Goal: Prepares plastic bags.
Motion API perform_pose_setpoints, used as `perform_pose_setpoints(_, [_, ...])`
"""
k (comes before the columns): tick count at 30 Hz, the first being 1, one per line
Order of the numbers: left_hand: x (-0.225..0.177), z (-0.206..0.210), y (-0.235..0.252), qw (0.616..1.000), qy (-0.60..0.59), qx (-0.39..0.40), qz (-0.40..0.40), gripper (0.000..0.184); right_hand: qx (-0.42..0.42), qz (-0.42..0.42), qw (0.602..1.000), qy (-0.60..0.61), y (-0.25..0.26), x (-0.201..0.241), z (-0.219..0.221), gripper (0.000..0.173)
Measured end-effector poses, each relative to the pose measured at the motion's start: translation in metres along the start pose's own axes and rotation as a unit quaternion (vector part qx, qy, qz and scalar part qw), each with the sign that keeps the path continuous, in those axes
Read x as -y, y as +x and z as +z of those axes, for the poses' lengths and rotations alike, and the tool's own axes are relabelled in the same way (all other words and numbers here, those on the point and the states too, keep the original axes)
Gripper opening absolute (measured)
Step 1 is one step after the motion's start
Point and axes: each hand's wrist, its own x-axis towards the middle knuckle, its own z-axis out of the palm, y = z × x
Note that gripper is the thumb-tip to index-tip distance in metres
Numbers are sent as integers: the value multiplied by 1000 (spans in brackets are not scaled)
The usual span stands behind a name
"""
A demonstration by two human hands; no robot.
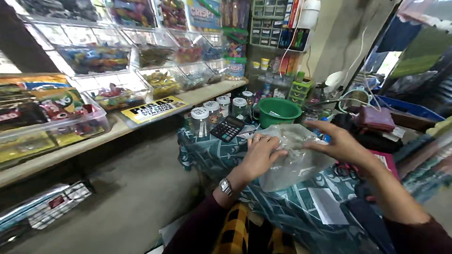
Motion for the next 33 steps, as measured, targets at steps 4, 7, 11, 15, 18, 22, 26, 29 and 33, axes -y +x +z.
perform_pose_setpoints(4, [6, -5, -3, 998, 52, -2, 38, 31, -38, -22, 996, -74, 35, 5, 10, 17])
perform_pose_setpoints(7, [21, -20, -8, 984, 144, -56, 90, 20, -188, 115, 975, -8, 25, -34, -37, 30])
perform_pose_setpoints(11, [47, -34, 11, 956, 221, -113, 154, 11, -293, 227, 916, 152, -20, -86, -26, 34])
perform_pose_setpoints(15, [74, -43, 48, 967, 215, -100, 97, 16, -359, 323, 824, 297, -52, -81, -13, 23])
perform_pose_setpoints(18, [92, -49, 68, 970, 224, -90, 31, 20, -367, 308, 804, 351, -67, -61, -22, 21])
perform_pose_setpoints(22, [79, -47, 74, 977, 182, -75, -84, 23, -365, 301, 801, 367, -73, -48, -18, 19])
perform_pose_setpoints(26, [7, -42, 36, 990, 57, -123, 43, 23, -314, 268, 797, 442, -78, -50, -19, 25])
perform_pose_setpoints(29, [-29, -11, 45, 975, 132, -69, 165, 36, -289, 203, 789, 503, -74, -36, -23, 28])
perform_pose_setpoints(33, [-39, -8, 80, 932, 199, -111, 281, 7, -252, 110, 833, 480, -90, -29, -23, 21])
